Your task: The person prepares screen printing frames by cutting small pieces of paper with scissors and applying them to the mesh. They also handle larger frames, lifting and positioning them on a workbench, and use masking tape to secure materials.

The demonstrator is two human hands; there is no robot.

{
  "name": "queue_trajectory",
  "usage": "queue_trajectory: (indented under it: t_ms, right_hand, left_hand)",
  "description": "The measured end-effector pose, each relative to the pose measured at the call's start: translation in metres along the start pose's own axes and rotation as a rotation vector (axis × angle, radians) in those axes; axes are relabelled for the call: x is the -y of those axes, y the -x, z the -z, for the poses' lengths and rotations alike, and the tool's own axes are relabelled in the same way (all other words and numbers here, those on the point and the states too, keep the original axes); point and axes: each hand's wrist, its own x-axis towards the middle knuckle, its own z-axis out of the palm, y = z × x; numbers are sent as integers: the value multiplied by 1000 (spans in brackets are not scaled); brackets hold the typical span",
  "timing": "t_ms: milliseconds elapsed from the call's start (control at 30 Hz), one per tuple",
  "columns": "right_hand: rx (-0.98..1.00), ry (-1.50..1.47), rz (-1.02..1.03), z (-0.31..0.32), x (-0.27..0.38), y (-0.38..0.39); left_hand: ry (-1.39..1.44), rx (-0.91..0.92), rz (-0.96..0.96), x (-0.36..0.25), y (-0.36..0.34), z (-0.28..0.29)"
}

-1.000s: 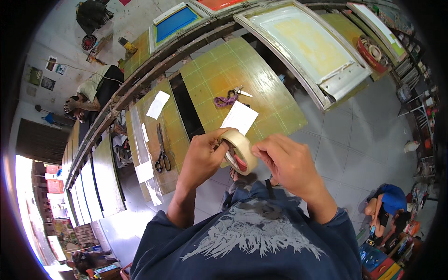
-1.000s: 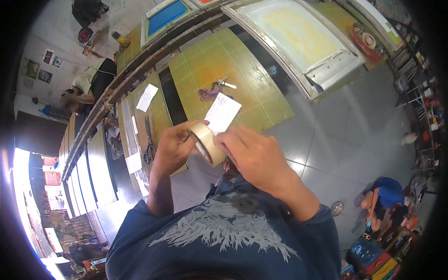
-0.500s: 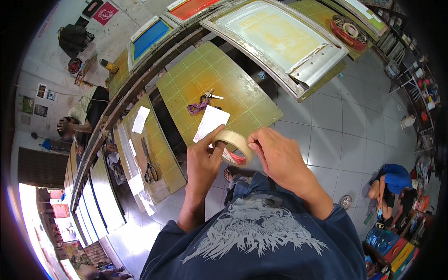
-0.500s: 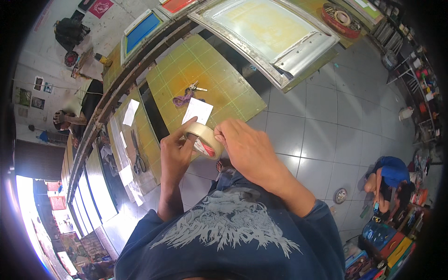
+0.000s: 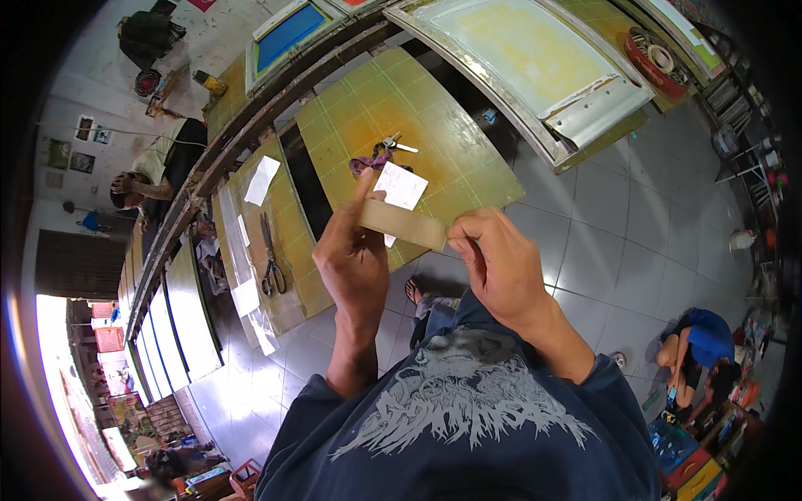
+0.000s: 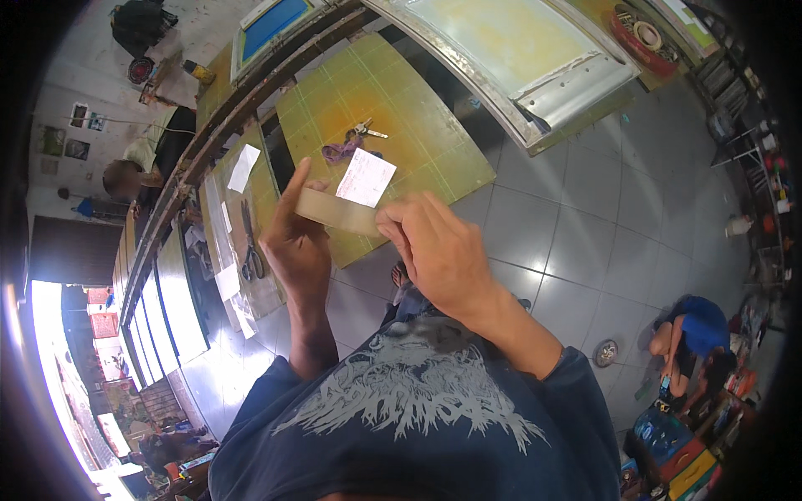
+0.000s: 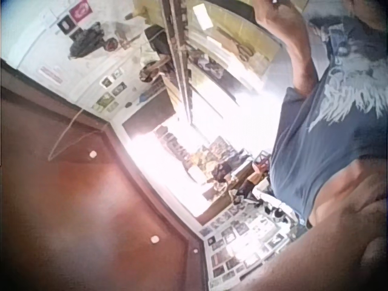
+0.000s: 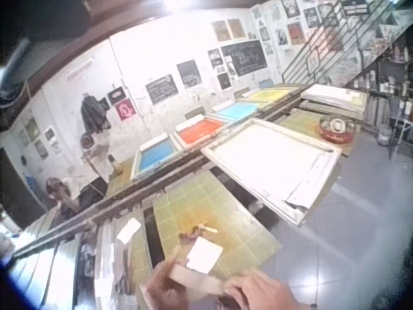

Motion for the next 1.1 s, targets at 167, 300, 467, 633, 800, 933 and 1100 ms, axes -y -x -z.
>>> queue_trajectory:
  t_ms: [167,300,467,633,800,933,1100]
  right_hand:
    - [-123,-144,-12,10,2,-7]
    - [-159,-72,99,24,-2,-11]
    - [-91,43,85,41,-6,-9]
    - [-162,38,71,42,-2,-11]
    - [-198,-643,-279,18,-1,-5]
    - [-27,-756,-248,14,-19,-3]
    - [-109,-1058,-397,8,-17,3]
  left_hand:
    - [48,-13,-70,-7,-13,-4]
    - [161,38,-7,-14,-15,-14]
    - [240,108,34,-18,-14,-25]
    - [245,58,-129,-16,-21,-36]
    - [281,37,-92,-18,-20,-44]
    - [191,22,-292,-20,-29,-51]
    - [184,46,-234,-32,-34,-56]
